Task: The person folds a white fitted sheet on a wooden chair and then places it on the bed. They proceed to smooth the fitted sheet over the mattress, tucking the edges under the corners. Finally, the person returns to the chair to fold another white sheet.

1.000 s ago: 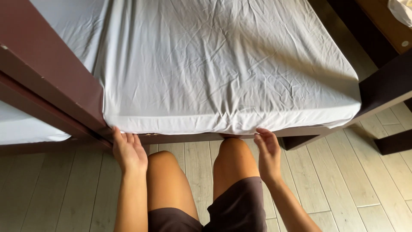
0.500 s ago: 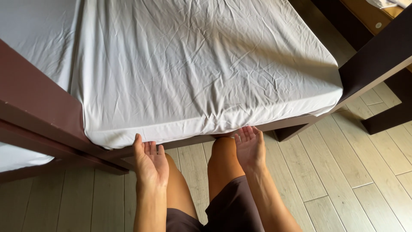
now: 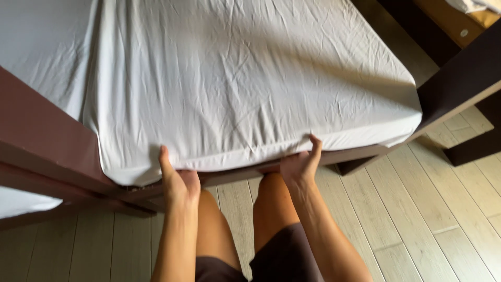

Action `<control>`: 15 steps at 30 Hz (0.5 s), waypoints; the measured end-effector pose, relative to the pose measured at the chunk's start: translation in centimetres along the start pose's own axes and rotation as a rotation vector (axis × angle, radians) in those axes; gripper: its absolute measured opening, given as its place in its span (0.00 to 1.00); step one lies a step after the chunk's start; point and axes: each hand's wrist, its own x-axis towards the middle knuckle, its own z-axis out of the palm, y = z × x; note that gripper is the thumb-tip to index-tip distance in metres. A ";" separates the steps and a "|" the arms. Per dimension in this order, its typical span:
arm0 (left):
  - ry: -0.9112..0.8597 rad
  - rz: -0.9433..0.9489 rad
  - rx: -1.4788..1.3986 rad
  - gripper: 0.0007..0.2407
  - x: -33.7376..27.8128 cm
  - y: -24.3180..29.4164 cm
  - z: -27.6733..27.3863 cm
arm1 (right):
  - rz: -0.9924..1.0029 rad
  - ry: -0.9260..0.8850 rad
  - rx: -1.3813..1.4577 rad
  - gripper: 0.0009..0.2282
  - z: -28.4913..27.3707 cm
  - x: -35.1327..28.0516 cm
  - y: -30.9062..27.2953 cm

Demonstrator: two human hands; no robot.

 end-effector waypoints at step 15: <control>-0.070 -0.083 0.129 0.28 -2.4 3.5 -8.9 | -0.084 0.020 -0.104 0.44 -6.6 -2.7 -4.4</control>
